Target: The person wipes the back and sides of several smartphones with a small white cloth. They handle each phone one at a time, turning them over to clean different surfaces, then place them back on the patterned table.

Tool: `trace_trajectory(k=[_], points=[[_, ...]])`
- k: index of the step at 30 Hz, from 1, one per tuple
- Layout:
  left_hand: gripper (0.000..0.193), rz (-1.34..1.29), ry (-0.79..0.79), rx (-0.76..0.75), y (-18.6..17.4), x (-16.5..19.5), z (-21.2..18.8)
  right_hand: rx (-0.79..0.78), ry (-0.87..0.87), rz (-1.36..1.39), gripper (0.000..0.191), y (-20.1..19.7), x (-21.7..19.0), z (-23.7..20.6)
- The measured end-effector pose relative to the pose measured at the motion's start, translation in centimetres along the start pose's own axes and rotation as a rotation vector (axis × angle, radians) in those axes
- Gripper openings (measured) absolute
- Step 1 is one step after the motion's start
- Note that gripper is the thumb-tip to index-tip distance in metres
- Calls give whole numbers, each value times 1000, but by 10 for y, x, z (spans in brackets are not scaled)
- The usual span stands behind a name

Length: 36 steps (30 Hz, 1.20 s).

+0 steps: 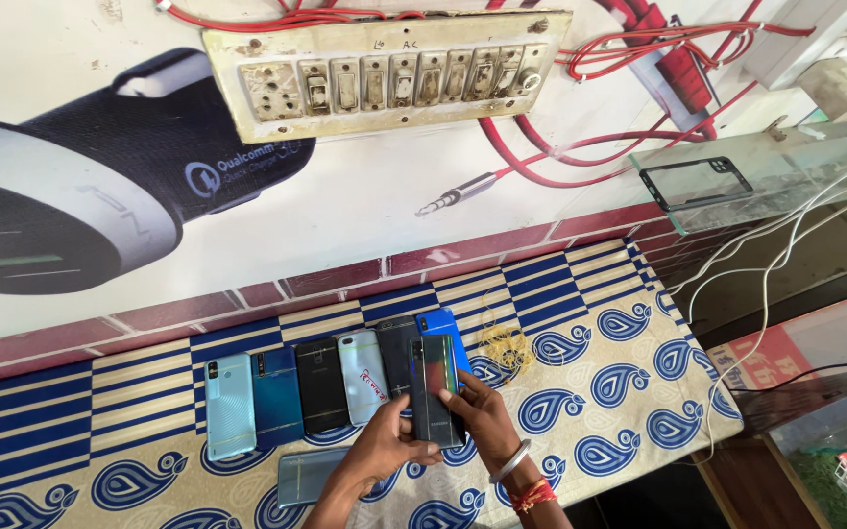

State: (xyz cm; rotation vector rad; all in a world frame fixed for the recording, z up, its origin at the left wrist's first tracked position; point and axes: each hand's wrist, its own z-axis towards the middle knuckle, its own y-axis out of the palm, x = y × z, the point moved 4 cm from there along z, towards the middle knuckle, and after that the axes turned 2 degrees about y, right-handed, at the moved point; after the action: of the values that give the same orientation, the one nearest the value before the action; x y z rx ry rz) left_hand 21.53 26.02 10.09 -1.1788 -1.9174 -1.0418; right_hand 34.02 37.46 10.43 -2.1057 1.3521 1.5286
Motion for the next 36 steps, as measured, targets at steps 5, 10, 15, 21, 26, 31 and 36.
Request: trace_trajectory(k=[5,10,15,21,26,31,36], points=[[70,-18,35,42,0,-13,8,6,153,-245,56,-21,6,0],[62,-31,15,82,5,-23,19,53,160,-168,54,-41,27,5],[52,183,10,139,9,-27,29,161,151,-52,48,-65,49,18],[51,150,18,130,23,-33,39,294,127,15,47,-95,65,41],[67,332,-28,140,21,-51,48,290,62,-4,47,-110,75,62],[63,699,89,152,-2,-80,47,322,33,-53,45,-112,89,89],[63,888,79,246,-39,-106,23,333,18,-110,43,-103,91,97]])
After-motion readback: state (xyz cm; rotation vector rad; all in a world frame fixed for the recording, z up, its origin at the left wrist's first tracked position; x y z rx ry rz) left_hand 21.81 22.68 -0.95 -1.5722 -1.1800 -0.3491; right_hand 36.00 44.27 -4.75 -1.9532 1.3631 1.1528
